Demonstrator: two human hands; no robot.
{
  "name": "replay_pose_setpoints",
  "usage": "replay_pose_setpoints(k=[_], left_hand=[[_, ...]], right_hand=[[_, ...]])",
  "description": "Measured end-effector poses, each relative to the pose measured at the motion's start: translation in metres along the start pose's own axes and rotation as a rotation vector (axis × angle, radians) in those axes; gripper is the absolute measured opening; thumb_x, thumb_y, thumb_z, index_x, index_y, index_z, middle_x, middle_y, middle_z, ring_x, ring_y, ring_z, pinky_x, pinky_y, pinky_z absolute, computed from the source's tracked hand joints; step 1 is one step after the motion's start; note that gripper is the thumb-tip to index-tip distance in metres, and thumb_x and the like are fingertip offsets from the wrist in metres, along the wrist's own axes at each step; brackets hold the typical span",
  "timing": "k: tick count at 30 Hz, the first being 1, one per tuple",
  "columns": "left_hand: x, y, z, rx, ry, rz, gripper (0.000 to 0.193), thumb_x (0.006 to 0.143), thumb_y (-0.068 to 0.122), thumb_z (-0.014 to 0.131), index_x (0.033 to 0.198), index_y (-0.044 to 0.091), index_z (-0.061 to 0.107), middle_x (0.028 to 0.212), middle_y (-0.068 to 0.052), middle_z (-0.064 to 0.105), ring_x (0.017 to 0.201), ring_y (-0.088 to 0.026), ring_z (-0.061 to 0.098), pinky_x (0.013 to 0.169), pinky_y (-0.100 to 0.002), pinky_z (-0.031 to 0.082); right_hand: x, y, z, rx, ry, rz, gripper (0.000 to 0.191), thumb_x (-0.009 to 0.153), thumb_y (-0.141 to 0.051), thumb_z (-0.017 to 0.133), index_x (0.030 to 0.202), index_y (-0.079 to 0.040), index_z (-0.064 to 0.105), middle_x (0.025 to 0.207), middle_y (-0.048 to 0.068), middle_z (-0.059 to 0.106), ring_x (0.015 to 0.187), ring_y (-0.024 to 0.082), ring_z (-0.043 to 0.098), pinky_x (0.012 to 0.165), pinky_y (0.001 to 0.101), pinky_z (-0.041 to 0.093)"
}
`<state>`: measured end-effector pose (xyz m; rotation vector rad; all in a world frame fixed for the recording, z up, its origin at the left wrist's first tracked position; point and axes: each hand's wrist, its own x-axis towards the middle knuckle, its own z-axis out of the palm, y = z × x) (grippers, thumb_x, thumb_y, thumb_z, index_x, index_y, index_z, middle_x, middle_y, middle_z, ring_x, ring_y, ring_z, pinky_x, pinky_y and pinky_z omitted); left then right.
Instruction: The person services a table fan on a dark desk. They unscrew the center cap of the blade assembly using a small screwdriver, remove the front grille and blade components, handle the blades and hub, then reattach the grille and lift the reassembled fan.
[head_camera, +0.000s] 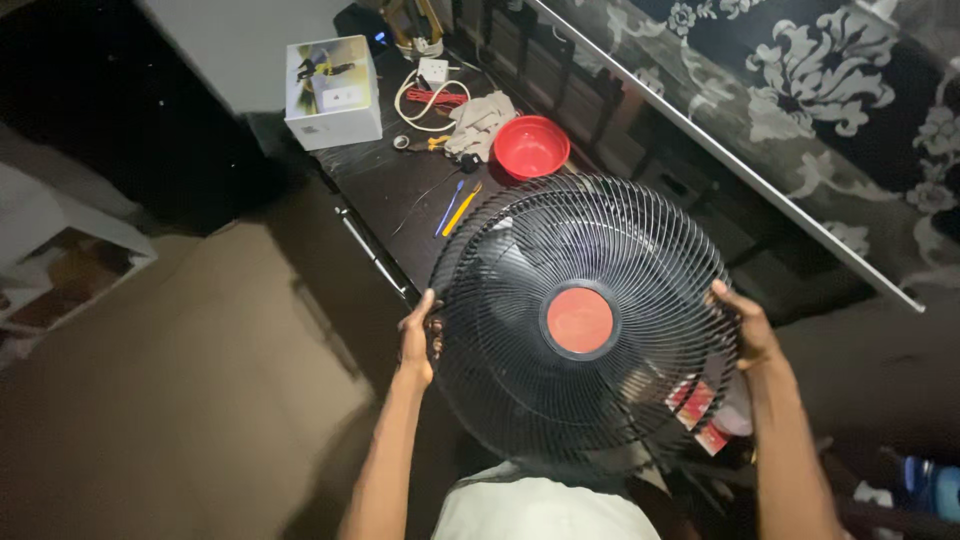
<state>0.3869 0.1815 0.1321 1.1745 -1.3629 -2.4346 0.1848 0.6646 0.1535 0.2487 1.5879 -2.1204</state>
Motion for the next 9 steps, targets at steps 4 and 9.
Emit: replay_pose_setpoints(k=[4, 9], left_hand=[[0.007, 0.004, -0.005, -0.035, -0.02, 0.005, 0.049, 0.092, 0.057, 0.077, 0.077, 0.02, 0.049, 0.056, 0.01, 0.041, 0.038, -0.003, 0.03, 0.034, -0.023, 0.023], [-0.006, 0.014, 0.003, -0.3, -0.148, -0.063, 0.045, 0.085, 0.048, 0.074, 0.103, 0.006, 0.069, 0.092, -0.008, 0.074, 0.073, -0.019, 0.073, 0.068, -0.034, 0.062]], right_hand=[[-0.023, -0.012, 0.007, -0.163, 0.057, -0.157, 0.034, 0.099, -0.035, 0.063, 0.116, -0.006, 0.071, 0.096, 0.001, 0.068, 0.081, 0.01, 0.064, 0.075, 0.0252, 0.051], [-0.078, -0.03, 0.047, -0.237, -0.039, -0.299, 0.059, 0.094, -0.033, 0.066, 0.142, 0.001, 0.056, 0.109, 0.007, 0.071, 0.089, 0.014, 0.064, 0.078, 0.0309, 0.048]])
